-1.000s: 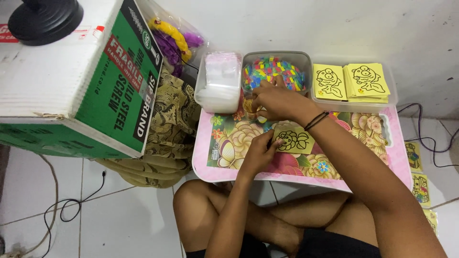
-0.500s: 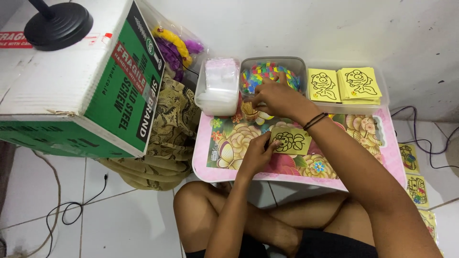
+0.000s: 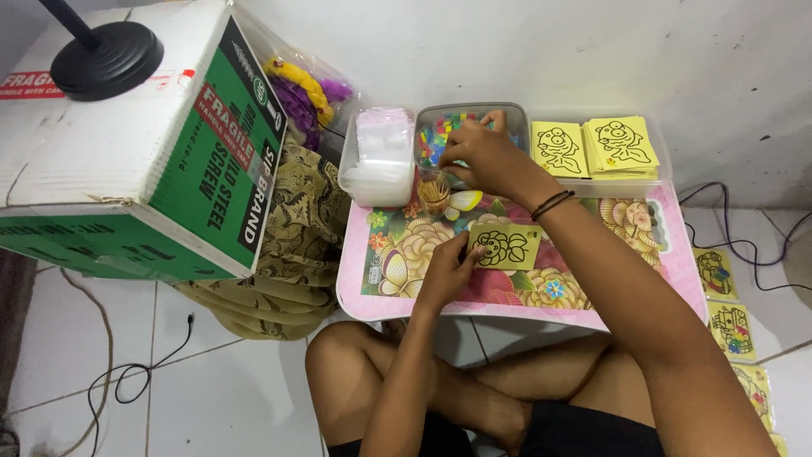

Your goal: The person sits on the floor and packs small yellow cards with printed designs into clear plastic bags. They place colorful plastic pieces into the bags along with the cards, seal them, and arrange the finished packages on the floor.

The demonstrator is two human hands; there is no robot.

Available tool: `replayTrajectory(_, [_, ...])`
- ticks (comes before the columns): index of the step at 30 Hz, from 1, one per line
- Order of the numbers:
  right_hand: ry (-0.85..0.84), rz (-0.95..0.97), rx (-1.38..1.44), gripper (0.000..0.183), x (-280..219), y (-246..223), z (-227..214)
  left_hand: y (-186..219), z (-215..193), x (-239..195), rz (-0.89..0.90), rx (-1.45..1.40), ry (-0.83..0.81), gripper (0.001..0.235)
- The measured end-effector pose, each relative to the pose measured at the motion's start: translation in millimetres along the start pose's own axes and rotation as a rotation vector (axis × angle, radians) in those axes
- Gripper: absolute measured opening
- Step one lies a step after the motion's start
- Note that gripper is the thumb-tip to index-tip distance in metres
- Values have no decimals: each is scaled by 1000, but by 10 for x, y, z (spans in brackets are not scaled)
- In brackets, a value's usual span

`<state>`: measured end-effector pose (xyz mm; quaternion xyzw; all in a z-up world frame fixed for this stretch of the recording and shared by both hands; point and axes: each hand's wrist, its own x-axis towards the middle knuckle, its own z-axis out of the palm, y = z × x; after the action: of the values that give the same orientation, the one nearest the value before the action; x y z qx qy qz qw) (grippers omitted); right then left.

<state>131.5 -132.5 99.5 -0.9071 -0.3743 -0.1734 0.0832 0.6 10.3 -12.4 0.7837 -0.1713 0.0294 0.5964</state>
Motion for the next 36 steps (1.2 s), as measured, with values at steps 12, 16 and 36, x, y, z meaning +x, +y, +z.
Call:
replayTrajectory(12, [-15,91,122,1,22,-80,-10,-20,1,6,-16,-5,3,24])
replayTrajectory(16, [-24,134,137,3,16,1,202,49,-24,11,-41,-20,2,25])
replayTrajectory(36, [421,293,575,6,-562,39,-216,-130,-7,24,-64,-128,2,19])
